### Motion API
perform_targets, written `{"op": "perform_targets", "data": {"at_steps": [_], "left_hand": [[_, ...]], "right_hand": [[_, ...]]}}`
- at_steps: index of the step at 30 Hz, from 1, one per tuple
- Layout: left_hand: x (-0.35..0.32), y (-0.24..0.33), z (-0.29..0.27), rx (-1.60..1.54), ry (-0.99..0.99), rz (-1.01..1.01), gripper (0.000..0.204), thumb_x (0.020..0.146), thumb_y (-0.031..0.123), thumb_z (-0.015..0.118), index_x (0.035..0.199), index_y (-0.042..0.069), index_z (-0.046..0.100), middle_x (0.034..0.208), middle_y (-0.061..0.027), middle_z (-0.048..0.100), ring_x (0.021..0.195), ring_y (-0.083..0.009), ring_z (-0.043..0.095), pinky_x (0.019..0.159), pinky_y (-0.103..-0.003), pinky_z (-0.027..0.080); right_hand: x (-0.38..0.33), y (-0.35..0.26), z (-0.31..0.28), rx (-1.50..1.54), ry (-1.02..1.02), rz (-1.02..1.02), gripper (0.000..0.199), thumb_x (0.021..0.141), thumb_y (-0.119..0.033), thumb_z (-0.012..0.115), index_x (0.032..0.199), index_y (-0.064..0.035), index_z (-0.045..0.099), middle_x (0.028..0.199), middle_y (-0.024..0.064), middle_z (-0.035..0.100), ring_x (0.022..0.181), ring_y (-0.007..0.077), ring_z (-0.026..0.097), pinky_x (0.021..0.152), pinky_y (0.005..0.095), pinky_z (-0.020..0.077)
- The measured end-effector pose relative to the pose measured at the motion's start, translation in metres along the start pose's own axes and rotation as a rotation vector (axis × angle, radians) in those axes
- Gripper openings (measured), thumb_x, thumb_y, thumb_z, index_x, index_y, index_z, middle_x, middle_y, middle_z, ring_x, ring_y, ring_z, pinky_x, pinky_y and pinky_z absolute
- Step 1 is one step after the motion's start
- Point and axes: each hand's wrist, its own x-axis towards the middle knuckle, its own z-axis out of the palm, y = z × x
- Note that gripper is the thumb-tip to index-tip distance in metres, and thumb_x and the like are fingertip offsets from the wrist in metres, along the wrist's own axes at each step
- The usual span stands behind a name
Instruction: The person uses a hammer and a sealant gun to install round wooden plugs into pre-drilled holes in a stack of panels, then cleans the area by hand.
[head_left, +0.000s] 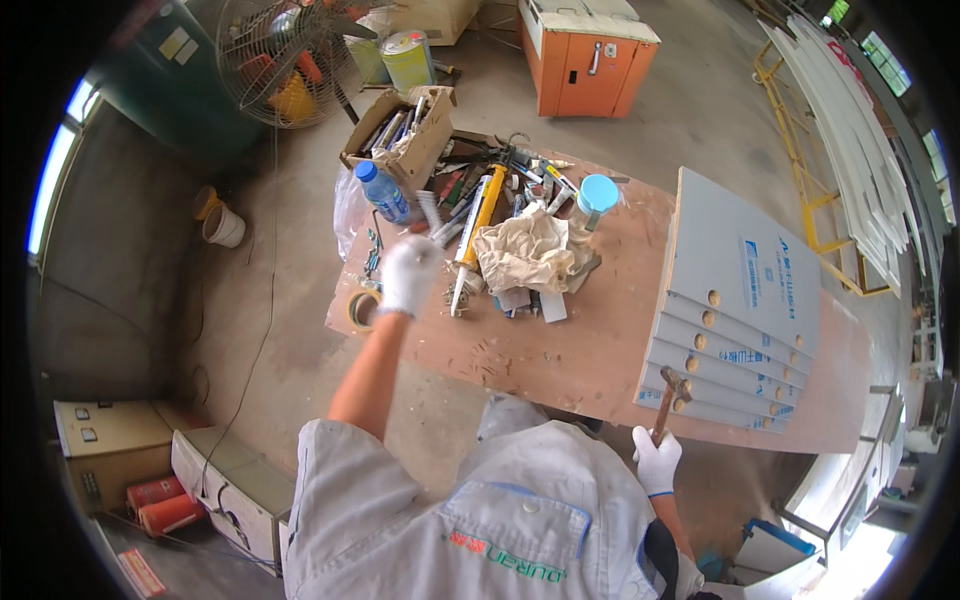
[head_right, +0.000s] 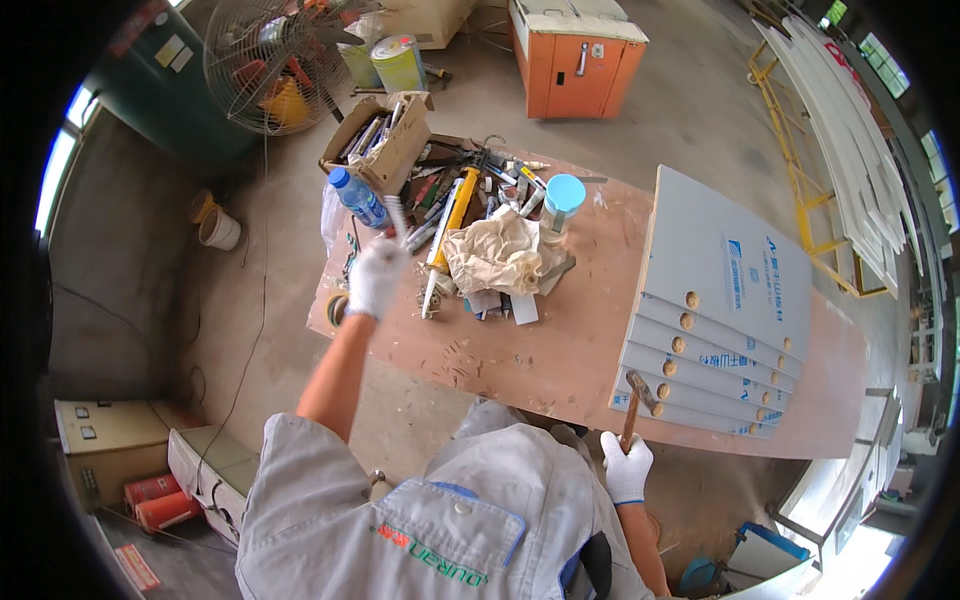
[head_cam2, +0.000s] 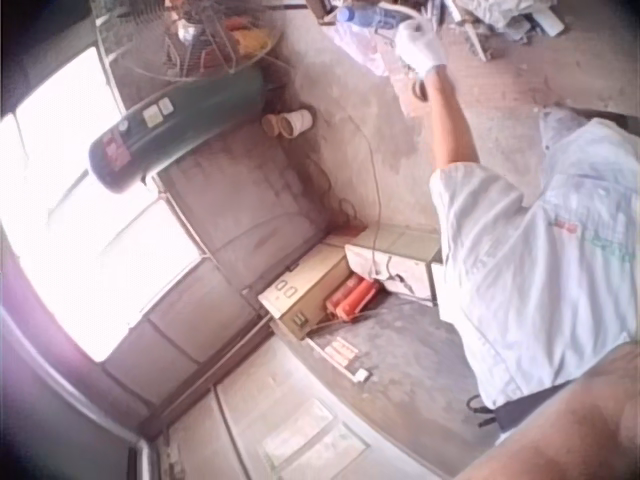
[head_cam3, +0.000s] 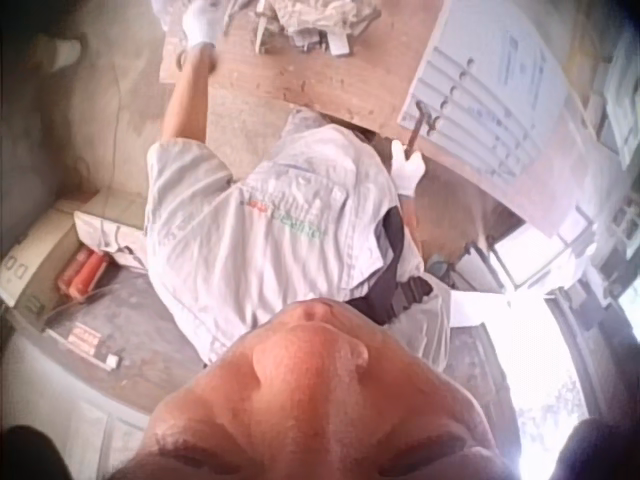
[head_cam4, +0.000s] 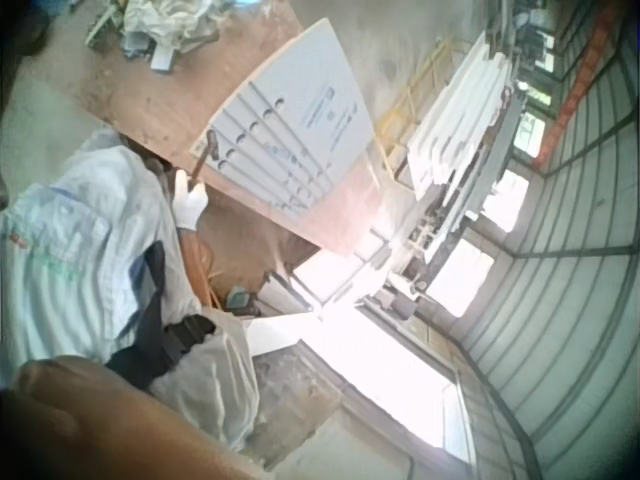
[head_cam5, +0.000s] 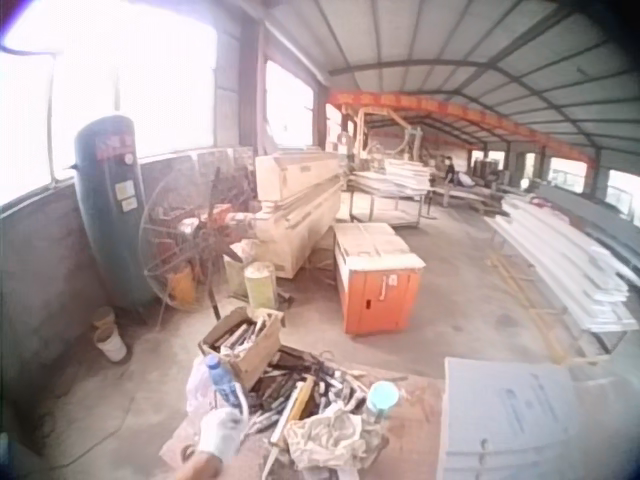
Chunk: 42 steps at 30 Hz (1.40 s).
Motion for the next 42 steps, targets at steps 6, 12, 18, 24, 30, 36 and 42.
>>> {"op": "perform_targets", "data": {"at_steps": [6, 12, 18, 24, 30, 36, 42], "left_hand": [[-0.182, 0.215, 0.047, -0.61, -0.855, -0.024, 0.018, 0.094, 0.021, 0.077, 0.102, 0.005, 0.076, 0.093, -0.0077, 0.074, 0.088, -0.0167, 0.07, 0.082, -0.032, 0.057], [-0.263, 0.295, 0.118, -0.611, -0.761, 0.013, 0.038, 0.09, 0.017, 0.078, 0.123, 0.003, 0.067, 0.102, -0.015, 0.074, 0.091, -0.0232, 0.073, 0.084, -0.037, 0.058], [-0.299, 0.322, 0.167, -0.439, -0.556, 0.306, 0.031, 0.086, 0.012, 0.074, 0.116, 0.007, 0.069, 0.105, -0.0155, 0.072, 0.093, -0.034, 0.073, 0.082, -0.043, 0.06], [-0.268, 0.293, 0.22, 0.021, -0.713, 0.392, 0.017, 0.091, 0.023, 0.067, 0.102, 0.012, 0.075, 0.097, -0.0126, 0.073, 0.087, -0.0356, 0.072, 0.075, -0.046, 0.059], [-0.212, 0.269, 0.268, -0.143, -0.667, 0.29, 0.02, 0.097, 0.026, 0.065, 0.103, 0.01, 0.075, 0.098, -0.015, 0.075, 0.09, -0.0373, 0.072, 0.08, -0.046, 0.057], [-0.194, 0.283, 0.282, -0.111, -0.679, 0.321, 0.022, 0.098, 0.027, 0.062, 0.103, 0.011, 0.075, 0.099, -0.0148, 0.075, 0.093, -0.0368, 0.072, 0.084, -0.045, 0.056], [-0.187, 0.286, 0.287, -0.069, -0.694, 0.32, 0.022, 0.098, 0.028, 0.062, 0.103, 0.011, 0.076, 0.101, -0.0139, 0.076, 0.094, -0.0367, 0.072, 0.084, -0.045, 0.056]], "right_hand": [[0.012, -0.07, -0.036, 0.63, -0.311, -0.033, 0.016, 0.1, -0.011, 0.065, 0.092, 0.0028, 0.064, 0.061, 0.0025, 0.054, 0.048, 0.0112, 0.05, 0.047, 0.0297, 0.0439], [0.034, -0.054, -0.091, 0.59, -0.199, -0.046, 0.019, 0.096, -0.008, 0.07, 0.08, -0.0032, 0.062, 0.06, 0.0023, 0.055, 0.047, 0.0116, 0.052, 0.045, 0.0286, 0.0411], [0.03, -0.014, -0.105, 0.729, -0.167, 0.257, 0.018, 0.097, -0.015, 0.074, 0.088, -0.0101, 0.059, 0.06, -0.0005, 0.052, 0.045, 0.0113, 0.048, 0.042, 0.0292, 0.0385], [0.024, 0.059, -0.114, 0.585, 0.003, 0.178, 0.022, 0.102, -0.026, 0.069, 0.096, -0.0059, 0.062, 0.065, -0.0003, 0.055, 0.051, 0.0076, 0.049, 0.047, 0.0279, 0.0405], [0.017, 0.134, -0.116, 0.036, 0.135, 0.076, 0.038, 0.102, -0.035, 0.065, 0.093, 0.0023, 0.061, 0.074, 0.0222, 0.063, 0.068, 0.0397, 0.063, 0.065, 0.0486, 0.0491], [0.008, 0.116, -0.094, 0.002, 0.246, 0.017, 0.037, 0.103, -0.029, 0.064, 0.081, -0.0005, 0.054, 0.064, 0.0095, 0.056, 0.058, 0.0188, 0.053, 0.057, 0.0397, 0.043], [0.03, 0.084, -0.092, -0.22, 0.233, -0.082, 0.043, 0.103, -0.043, 0.058, 0.091, -0.0016, 0.057, 0.08, 0.0313, 0.064, 0.081, 0.0537, 0.062, 0.07, 0.0615, 0.0472]]}}
